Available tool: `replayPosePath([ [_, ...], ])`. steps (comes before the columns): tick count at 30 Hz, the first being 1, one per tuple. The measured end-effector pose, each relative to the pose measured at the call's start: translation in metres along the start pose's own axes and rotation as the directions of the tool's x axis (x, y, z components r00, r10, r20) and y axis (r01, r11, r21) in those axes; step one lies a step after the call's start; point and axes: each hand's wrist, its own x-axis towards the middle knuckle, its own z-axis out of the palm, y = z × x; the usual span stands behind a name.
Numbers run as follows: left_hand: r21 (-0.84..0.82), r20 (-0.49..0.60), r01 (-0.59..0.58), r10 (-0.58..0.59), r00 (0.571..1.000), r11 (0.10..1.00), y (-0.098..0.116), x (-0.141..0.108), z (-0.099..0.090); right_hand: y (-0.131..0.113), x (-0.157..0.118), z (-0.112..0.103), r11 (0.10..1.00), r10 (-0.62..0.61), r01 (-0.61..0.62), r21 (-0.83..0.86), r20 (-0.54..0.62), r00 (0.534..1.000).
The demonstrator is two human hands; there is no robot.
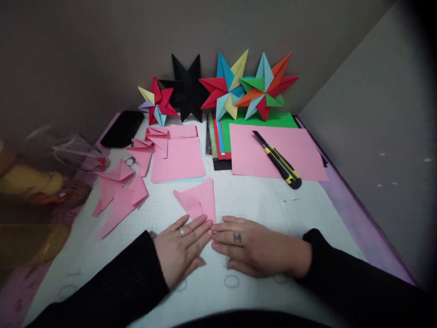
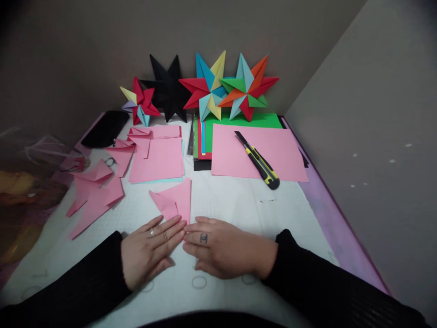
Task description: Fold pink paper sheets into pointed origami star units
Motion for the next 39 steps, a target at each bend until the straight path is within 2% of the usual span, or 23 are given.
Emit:
replayPosePath([
  [5,-0.023,0.01,0.023,-0.022,1.0,0.999,-0.002,-0.001,0.0,0.0,-0.001,-0.002,1.0,0.018,-0.018,0.025,0.03,0.999],
  [11,-0.002,0.05,0.101,-0.101,0.994,0.995,-0.042,0.004,-0.006,-0.001,0.001,-0.003,0.997,0.034,-0.037,0.064,0.044,0.998],
  [15,0.1,0.085,0.228,-0.237,0.968,0.969,-0.059,0.004,-0.008,-0.001,0.001,-0.002,0.998,0.028,-0.03,0.054,0.025,0.999],
  [21,0.226,0.062,0.431,-0.455,0.888,0.873,-0.051,0.004,-0.007,-0.004,0.004,-0.007,0.997,0.07,-0.071,0.01,0.069,0.995],
  [24,0.24,0.077,0.487,-0.516,0.853,0.84,-0.047,0.005,-0.008,-0.006,0.007,-0.008,0.994,0.105,-0.106,0.002,0.122,0.987],
  [28,0.235,-0.005,0.56,-0.575,0.818,0.795,-0.042,0.008,-0.015,-0.007,0.01,-0.008,0.99,0.131,-0.138,0.034,0.162,0.978],
  [29,0.231,-0.044,0.561,-0.568,0.822,0.795,-0.04,0.009,-0.017,-0.008,0.011,-0.008,0.989,0.134,-0.143,0.041,0.167,0.977],
  [31,0.207,-0.136,0.508,-0.489,0.861,0.836,-0.036,0.011,-0.022,-0.008,0.012,-0.008,0.988,0.138,-0.149,0.05,0.174,0.975],
  [33,0.143,-0.22,0.373,-0.338,0.915,0.917,-0.031,0.011,-0.023,-0.008,0.012,-0.008,0.987,0.143,-0.154,0.049,0.177,0.974],
  [35,0.055,-0.278,0.22,-0.196,0.94,0.974,-0.026,0.01,-0.018,-0.008,0.013,-0.008,0.987,0.143,-0.154,0.049,0.175,0.974],
  [37,0.007,-0.269,0.138,-0.131,0.954,0.99,-0.022,0.009,-0.01,-0.008,0.013,-0.008,0.986,0.146,-0.158,0.056,0.177,0.973],
  [39,0.014,-0.21,0.112,-0.106,0.972,0.994,-0.019,0.008,-0.003,-0.008,0.012,-0.008,0.985,0.146,-0.159,0.064,0.181,0.973],
])
